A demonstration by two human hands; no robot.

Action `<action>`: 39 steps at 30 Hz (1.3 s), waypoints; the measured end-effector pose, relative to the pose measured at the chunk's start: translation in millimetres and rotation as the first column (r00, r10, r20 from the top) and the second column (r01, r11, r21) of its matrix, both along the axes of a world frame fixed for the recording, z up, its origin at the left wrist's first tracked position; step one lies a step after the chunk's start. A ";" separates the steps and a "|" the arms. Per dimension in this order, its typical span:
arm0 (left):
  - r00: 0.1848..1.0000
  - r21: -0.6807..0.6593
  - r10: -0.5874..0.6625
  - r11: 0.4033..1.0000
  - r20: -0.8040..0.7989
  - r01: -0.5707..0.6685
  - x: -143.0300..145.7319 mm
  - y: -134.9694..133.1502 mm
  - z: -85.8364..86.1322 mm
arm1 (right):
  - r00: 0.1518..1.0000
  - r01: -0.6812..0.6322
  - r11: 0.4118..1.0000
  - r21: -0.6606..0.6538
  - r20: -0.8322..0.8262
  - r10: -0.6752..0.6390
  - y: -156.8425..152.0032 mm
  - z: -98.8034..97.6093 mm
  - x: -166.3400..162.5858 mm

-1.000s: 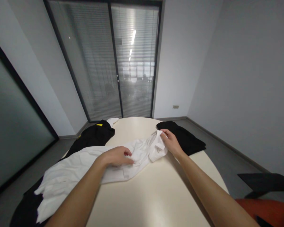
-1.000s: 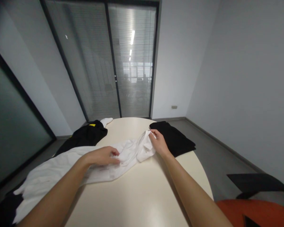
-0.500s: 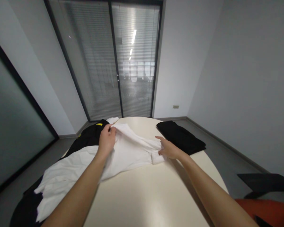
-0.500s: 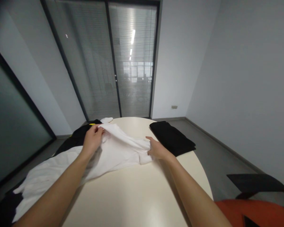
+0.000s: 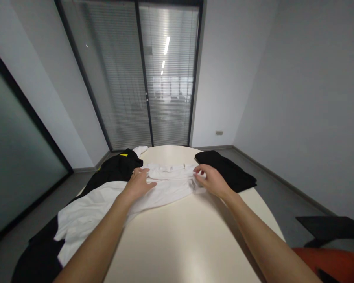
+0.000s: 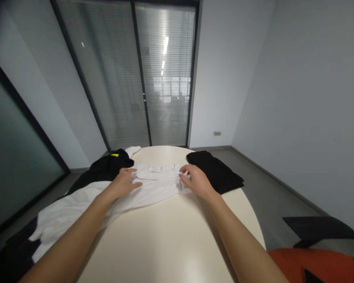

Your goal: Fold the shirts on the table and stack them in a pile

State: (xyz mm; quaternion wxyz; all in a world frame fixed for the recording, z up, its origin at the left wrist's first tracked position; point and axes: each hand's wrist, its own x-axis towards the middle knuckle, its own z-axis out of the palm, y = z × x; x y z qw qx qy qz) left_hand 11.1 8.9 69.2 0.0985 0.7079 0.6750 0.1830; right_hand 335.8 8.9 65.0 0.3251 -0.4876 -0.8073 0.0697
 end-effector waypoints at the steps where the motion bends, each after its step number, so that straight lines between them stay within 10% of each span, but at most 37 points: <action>1: 0.999 -0.063 -0.023 0.998 -0.022 0.022 -0.6 -2.9 2.0 | 0.992 -0.121 0.989 -0.090 0.037 0.125 -3.6 1.2 -3.9; 5: 0.995 -0.250 -0.065 0.967 -0.082 0.042 0.1 -13.5 12.0 | 0.919 -0.313 0.912 -0.266 0.159 0.362 -9.1 -3.8 -13.9; 14: 0.984 -0.317 -0.176 0.931 0.039 0.180 4.4 -16.8 15.5 | 0.949 -0.233 0.950 -0.209 0.163 0.269 4.6 -16.6 -3.3; 23: 0.996 0.186 0.056 0.980 0.067 -0.067 1.2 -2.4 22.9 | 0.978 0.204 0.966 0.160 0.002 -0.207 15.8 -4.9 26.9; 31: 0.978 -0.103 -0.153 0.985 -0.144 0.139 1.5 -10.2 1.3 | 0.958 0.029 0.999 0.026 0.285 -0.035 11.7 -19.2 21.9; 39: 0.978 -0.084 -0.113 0.991 -0.178 0.099 -1.0 -9.4 3.4 | 0.922 0.167 0.979 0.118 0.334 -0.198 8.7 -16.6 16.1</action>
